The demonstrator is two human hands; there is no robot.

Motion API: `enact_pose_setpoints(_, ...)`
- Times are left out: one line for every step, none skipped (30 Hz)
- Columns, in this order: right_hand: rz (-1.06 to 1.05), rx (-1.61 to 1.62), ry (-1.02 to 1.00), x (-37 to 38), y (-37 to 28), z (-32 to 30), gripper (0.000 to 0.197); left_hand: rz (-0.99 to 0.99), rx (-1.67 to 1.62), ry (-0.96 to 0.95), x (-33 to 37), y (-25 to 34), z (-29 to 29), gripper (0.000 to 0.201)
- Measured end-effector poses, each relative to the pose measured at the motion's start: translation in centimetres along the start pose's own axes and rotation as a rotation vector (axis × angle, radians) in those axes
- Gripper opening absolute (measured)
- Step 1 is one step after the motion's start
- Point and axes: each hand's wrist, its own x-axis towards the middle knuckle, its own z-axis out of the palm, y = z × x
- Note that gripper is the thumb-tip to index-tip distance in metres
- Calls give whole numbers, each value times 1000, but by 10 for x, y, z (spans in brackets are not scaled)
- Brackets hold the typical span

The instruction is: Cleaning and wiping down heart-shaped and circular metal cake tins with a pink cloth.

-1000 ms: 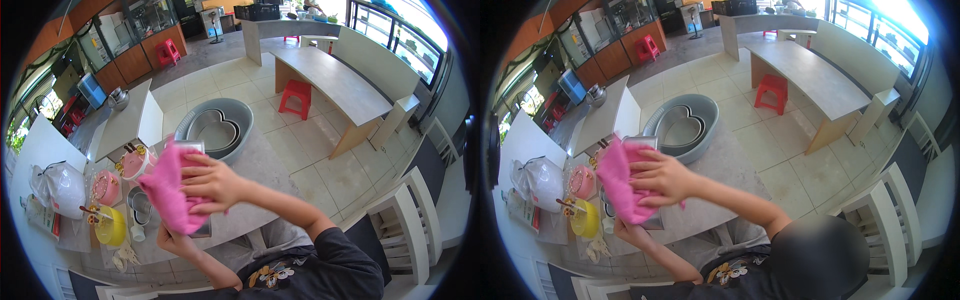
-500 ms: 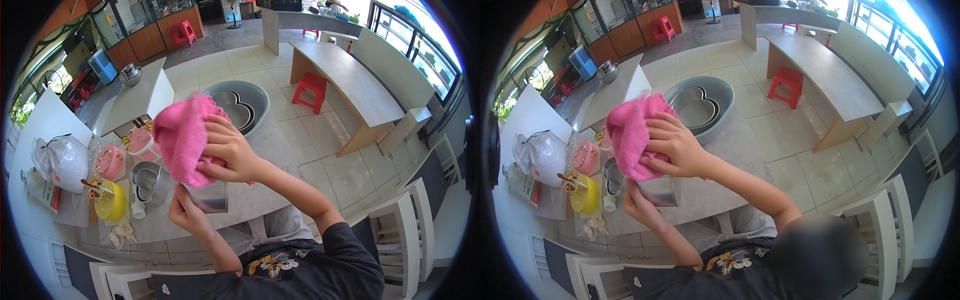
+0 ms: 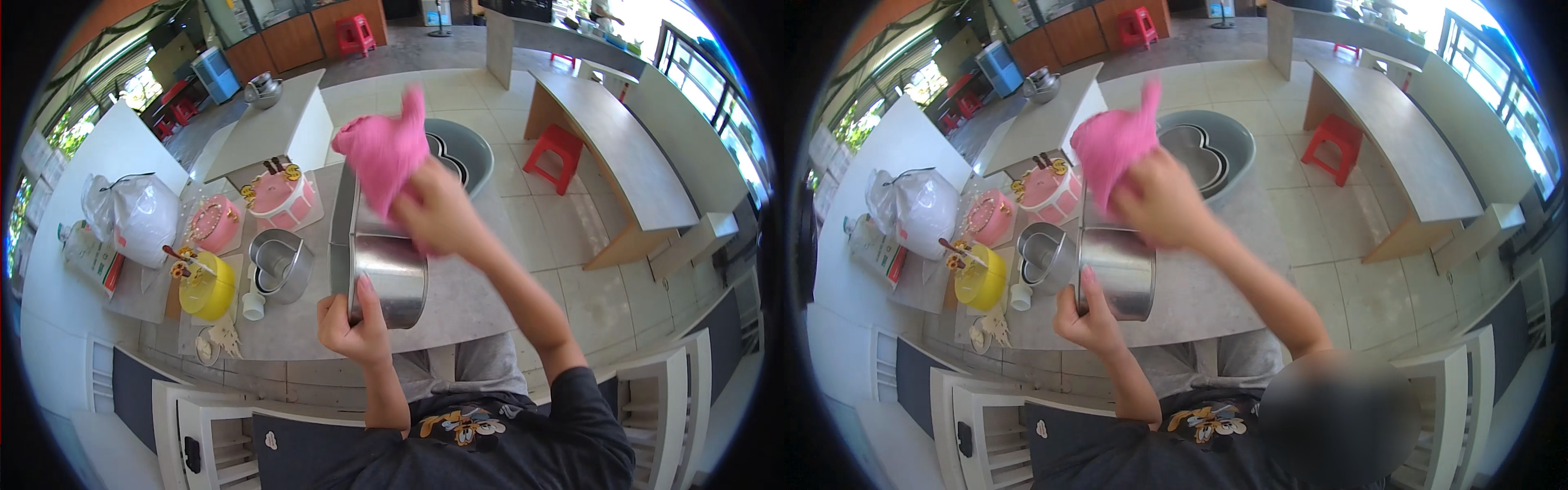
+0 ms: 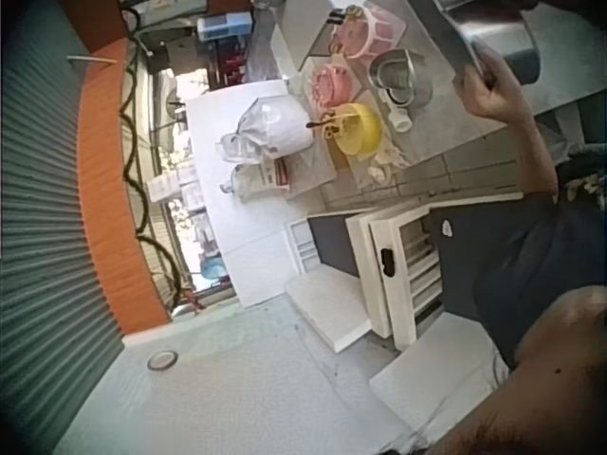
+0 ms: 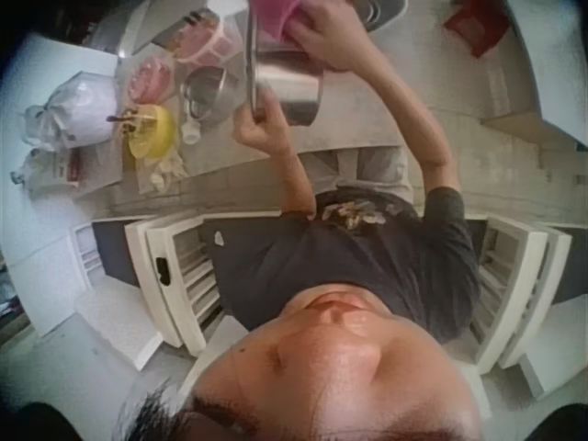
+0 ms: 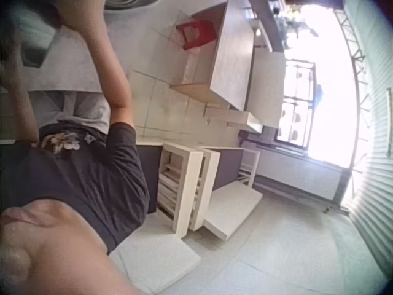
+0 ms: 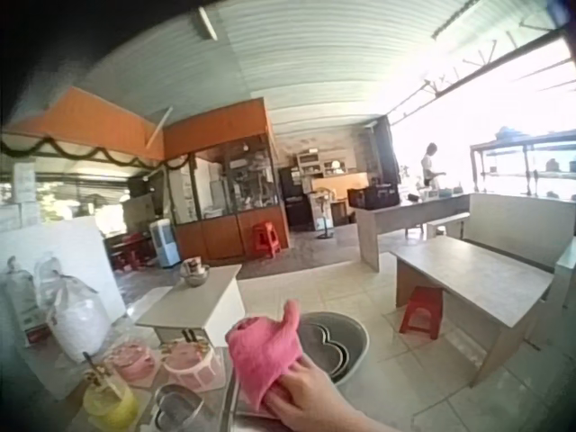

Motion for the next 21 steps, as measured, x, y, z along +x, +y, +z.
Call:
enact_pose_setpoints(-233, -123, 22, -14, -14, 18, 35, -21, 28, 32, 3, -8, 3, 20)
enact_pose_setpoints(-259, -173, 30, -36, -34, 34, 40, -49, 45, 56, 1, -17, 6, 21)
enact_pose_setpoints(-199, -45, 15, -45, -40, 41, 43, -148, -48, 74, 2, -30, 6, 22)
enact_pose_setpoints(-137, 83, 1, -49, -43, 46, 48, -148, -36, 78, -3, -36, 4, 22)
enact_pose_setpoints(-135, 83, 5, -41, -33, 47, 48, -32, -41, 106, 3, -31, 7, 22)
enact_pose_setpoints(-185, -87, 25, -23, -14, 45, 49, 83, -45, 128, 5, -29, 9, 22)
enact_pose_setpoints(-231, -263, 43, -5, 3, 37, 51, 14, 21, 15, 1, -28, 2, 21)
enact_pose_setpoints(-200, -376, -8, 14, 13, 26, 52, 13, 24, 9, 3, -21, 0, 21)
enact_pose_setpoints(294, 116, -192, 36, -12, 9, 50, 6, 48, 44, 6, -16, -1, 24)
enact_pose_setpoints(326, 135, -146, 55, 5, 13, 45, 3, 52, 74, 7, -9, 2, 30)
enact_pose_setpoints(385, 136, -216, 57, 2, 12, 42, -9, 46, 69, 9, -13, 1, 32)
enact_pose_setpoints(441, 134, -286, 59, -1, 12, 38, -4, 49, 75, 8, -14, 0, 32)
enact_pose_setpoints(255, -18, -41, 39, -1, 29, 34, -5, 100, 88, 6, -14, -1, 32)
enact_pose_setpoints(61, -173, 210, 10, -3, 49, 32, -3, 142, 104, 6, -17, 2, 33)
enact_pose_setpoints(-30, -266, 214, -15, -17, 62, 30, 4, 149, 125, 7, -25, 3, 33)
enact_pose_setpoints(-117, -372, 222, -35, -27, 65, 28, 6, 183, 93, 6, -30, 6, 33)
enact_pose_setpoints(-125, -369, 221, -43, -34, 67, 28, 6, 225, 53, 5, -33, 3, 34)
enact_pose_setpoints(-24, -70, 100, -49, -39, 66, 28, 6, 227, 60, 5, -35, 0, 34)
enact_pose_setpoints(77, 229, -25, -50, -42, 65, 29, 27, 158, 60, 4, -37, -3, 29)
enact_pose_setpoints(74, 223, -19, -39, -41, 57, 29, 52, 78, 54, 5, -36, -1, 26)
enact_pose_setpoints(90, 126, -35, -17, -37, 48, 32, 51, 81, 51, 4, -33, -2, 26)
